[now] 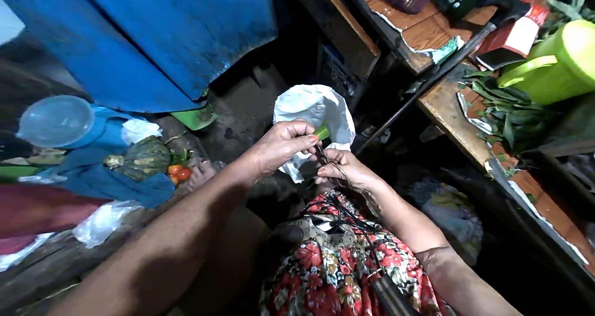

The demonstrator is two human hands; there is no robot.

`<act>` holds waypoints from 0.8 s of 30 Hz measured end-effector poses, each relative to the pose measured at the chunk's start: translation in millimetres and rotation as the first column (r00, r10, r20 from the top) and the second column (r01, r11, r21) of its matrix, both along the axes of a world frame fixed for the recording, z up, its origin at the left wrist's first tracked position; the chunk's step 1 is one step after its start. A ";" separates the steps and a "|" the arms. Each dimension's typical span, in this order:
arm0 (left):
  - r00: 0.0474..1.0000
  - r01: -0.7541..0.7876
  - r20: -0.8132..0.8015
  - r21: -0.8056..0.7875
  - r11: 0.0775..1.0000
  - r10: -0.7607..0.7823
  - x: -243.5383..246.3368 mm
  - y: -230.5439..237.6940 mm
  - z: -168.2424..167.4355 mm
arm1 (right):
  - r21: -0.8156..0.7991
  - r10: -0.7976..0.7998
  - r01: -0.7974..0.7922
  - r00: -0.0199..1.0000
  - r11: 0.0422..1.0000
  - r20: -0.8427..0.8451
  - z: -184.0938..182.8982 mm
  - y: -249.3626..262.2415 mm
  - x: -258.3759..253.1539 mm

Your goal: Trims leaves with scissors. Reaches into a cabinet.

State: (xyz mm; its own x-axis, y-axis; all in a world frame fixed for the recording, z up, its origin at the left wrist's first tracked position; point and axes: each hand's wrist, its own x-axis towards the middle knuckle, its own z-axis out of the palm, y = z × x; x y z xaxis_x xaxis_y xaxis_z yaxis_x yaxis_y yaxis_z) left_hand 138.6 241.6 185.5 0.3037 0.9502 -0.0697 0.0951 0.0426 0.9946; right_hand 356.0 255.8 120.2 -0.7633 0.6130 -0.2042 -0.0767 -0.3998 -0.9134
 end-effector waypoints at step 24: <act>0.959 -0.220 -0.214 -0.161 0.962 0.184 1.9 4.2 10.1 | 0.047 -0.193 0.192 0.981 0.980 0.019 0.1 3.5 17.6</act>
State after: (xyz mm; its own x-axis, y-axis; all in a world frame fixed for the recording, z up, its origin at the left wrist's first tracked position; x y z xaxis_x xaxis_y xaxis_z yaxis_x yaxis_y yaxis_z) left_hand 140.5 245.8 195.7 0.0699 0.9560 -0.2849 0.2571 0.2587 0.9311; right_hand 373.6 259.2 120.3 -0.6254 0.7570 -0.1892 -0.1270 -0.3380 -0.9326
